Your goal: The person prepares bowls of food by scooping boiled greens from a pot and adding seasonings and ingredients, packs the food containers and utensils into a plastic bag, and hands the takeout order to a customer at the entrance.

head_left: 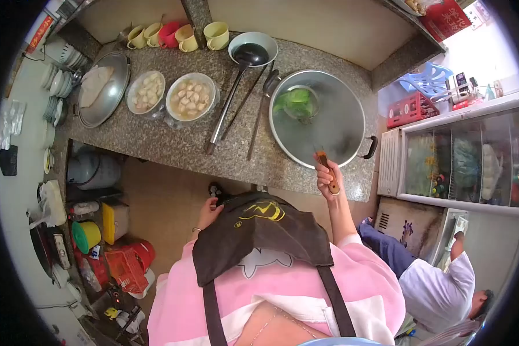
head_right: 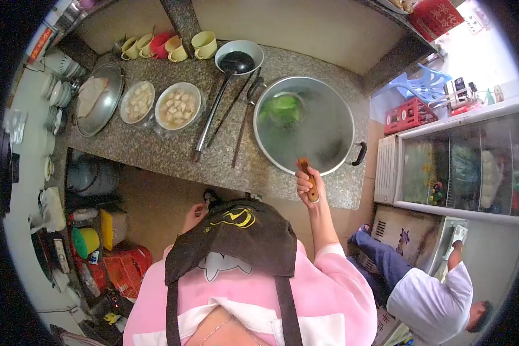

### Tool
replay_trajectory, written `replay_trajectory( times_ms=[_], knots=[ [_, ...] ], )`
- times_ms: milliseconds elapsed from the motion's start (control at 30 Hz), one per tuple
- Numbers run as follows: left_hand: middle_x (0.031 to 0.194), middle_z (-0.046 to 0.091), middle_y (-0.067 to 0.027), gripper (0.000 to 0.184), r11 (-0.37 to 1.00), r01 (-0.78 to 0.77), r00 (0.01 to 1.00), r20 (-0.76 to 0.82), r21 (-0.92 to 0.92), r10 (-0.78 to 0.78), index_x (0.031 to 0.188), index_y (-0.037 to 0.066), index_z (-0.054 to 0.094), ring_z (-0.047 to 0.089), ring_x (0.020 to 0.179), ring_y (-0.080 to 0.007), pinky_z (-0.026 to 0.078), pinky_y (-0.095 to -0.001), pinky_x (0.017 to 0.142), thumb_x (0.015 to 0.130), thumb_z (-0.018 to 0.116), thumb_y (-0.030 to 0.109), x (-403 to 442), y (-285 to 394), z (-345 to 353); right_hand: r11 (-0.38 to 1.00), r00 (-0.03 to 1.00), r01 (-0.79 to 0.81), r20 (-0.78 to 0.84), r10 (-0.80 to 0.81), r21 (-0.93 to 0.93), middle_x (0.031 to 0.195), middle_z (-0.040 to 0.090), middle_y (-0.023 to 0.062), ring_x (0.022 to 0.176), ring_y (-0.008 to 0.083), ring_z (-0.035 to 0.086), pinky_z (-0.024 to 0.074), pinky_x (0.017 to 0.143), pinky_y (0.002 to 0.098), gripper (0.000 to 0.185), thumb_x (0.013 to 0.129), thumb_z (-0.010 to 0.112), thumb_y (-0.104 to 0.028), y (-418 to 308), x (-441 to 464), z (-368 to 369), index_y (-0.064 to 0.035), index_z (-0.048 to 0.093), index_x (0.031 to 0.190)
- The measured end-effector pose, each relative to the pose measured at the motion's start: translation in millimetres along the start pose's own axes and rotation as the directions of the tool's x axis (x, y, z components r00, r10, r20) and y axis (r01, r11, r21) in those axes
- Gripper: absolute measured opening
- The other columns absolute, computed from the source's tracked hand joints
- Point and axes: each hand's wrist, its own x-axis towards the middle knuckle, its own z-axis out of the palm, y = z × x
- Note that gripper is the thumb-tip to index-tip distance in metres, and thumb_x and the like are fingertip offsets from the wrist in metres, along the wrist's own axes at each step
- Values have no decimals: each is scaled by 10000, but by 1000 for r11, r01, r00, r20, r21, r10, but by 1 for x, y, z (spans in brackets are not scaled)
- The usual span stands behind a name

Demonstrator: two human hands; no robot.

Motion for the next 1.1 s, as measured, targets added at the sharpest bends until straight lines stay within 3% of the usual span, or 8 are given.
replay_trajectory(
  times_ms=[67,333,467,533,700,767,900,1100],
  knots=[
    [1028,602,-135,461,999,-40,998,-41,-22,39,1175,19,514,603,852,-208,493,-323,739,800,683,226,1,6,0,994,995,85,50,-81,-72,687,367,-4,455,53,353,339,387,201,411,930,406,-189,3,-14,8,-32,350,1306],
    [1041,602,-149,478,987,-114,993,-16,113,116,1144,-16,523,607,868,-208,496,-318,763,782,697,243,21,14,-34,845,952,294,58,-301,-447,674,351,-4,406,44,315,317,348,180,467,943,392,-203,27,-60,46,-55,275,1370],
    [1066,593,-166,485,991,-103,995,-3,85,103,1153,-19,520,617,878,-215,501,-326,779,781,692,239,20,37,-29,809,932,362,174,-318,-463,672,350,2,408,50,329,321,347,181,485,950,384,-212,22,-78,44,-61,246,1389],
    [1074,591,-166,488,987,-122,993,17,105,120,1157,-15,519,621,875,-220,502,-328,777,781,693,242,24,30,-25,946,897,304,366,-246,-109,671,347,9,411,59,345,335,354,188,498,956,373,-215,20,-75,30,-55,220,1402],
    [1083,589,-166,487,978,-163,987,21,131,162,1159,-2,523,633,860,-229,507,-331,768,785,692,260,25,17,-4,979,955,199,216,-204,42,681,356,12,395,61,342,330,331,182,464,953,368,-192,18,-50,4,-44,257,1379],
    [1080,588,-169,478,973,-184,982,66,139,176,1159,10,527,635,859,-224,510,-332,761,792,688,269,32,10,1,960,964,73,226,-138,271,685,357,19,407,66,350,324,331,183,456,946,380,-178,25,-52,1,-42,276,1369],
    [1070,589,-166,471,987,-130,992,5,96,130,1160,18,527,637,853,-218,512,-330,747,796,685,272,31,-16,7,985,953,162,251,-171,57,709,368,33,428,72,362,319,338,181,428,945,381,-176,26,-51,-39,-21,303,1336],
    [1062,591,-151,471,967,-200,980,12,160,201,1160,29,534,632,855,-214,514,-326,736,788,693,269,29,-1,2,968,942,75,302,-148,241,715,359,36,435,72,373,346,348,181,454,948,375,-182,19,-56,-28,-34,266,1363]
  ],
)
